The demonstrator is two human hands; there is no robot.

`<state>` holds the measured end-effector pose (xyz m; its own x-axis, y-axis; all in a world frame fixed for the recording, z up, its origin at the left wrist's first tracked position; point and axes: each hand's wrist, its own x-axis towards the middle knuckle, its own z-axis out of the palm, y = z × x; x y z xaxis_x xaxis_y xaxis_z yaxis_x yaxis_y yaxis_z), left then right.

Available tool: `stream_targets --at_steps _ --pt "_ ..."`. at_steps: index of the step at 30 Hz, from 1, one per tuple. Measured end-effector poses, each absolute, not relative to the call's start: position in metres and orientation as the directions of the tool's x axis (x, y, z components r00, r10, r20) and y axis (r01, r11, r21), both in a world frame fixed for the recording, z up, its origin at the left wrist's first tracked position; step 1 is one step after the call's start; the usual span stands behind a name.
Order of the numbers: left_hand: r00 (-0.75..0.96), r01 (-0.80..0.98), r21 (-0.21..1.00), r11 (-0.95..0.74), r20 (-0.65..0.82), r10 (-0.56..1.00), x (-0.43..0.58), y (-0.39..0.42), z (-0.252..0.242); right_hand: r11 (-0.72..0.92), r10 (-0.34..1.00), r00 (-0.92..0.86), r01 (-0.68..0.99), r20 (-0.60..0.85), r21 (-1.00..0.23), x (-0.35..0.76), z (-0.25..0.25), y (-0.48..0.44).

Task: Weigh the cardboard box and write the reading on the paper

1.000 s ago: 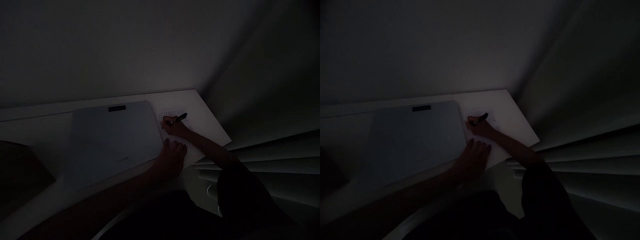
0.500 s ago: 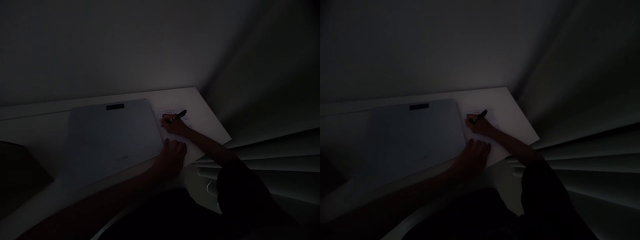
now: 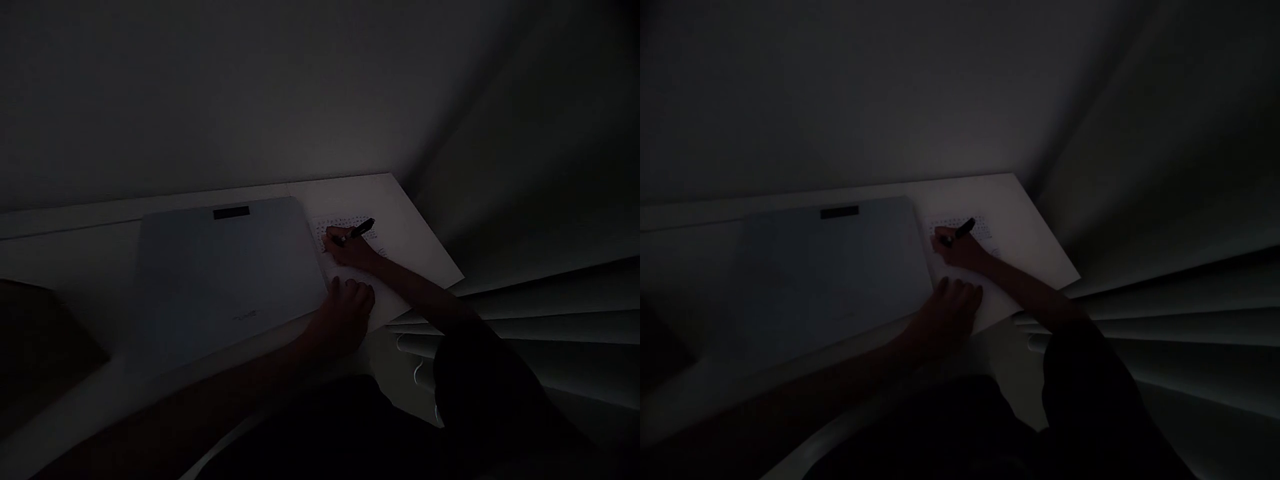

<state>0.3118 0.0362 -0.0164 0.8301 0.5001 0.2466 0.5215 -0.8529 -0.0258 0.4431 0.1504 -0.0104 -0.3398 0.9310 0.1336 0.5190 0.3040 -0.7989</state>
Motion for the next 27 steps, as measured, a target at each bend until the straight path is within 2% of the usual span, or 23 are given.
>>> stream_targets --at_steps 11,15,17,20,24,27 --pt "0.836 0.512 -0.016 -0.859 0.238 0.494 0.309 0.036 -0.014 0.236 0.952 -0.289 0.492 0.099 -0.838 0.443 -0.010 0.148" --pt "0.840 0.511 -0.022 -0.859 0.228 0.493 0.309 0.037 -0.013 0.309 0.950 -0.187 0.433 0.251 -0.847 0.446 -0.008 0.144" --pt "0.840 0.510 -0.021 -0.860 0.226 0.493 0.310 0.037 -0.012 0.378 0.926 -0.192 0.474 0.326 -0.795 0.451 -0.004 0.145" --pt "0.836 0.514 -0.014 -0.858 0.233 0.497 0.310 0.036 -0.012 0.466 0.884 -0.323 0.560 0.338 -0.684 0.467 0.002 0.155" --pt "0.840 0.508 -0.024 -0.861 0.236 0.489 0.310 0.035 -0.012 0.653 0.752 -0.489 0.642 0.442 -0.401 0.499 0.004 0.176" --pt "0.845 0.505 -0.017 -0.863 0.211 0.491 0.309 0.035 -0.013 0.713 0.689 -0.592 0.658 0.419 -0.242 0.513 0.004 0.183"
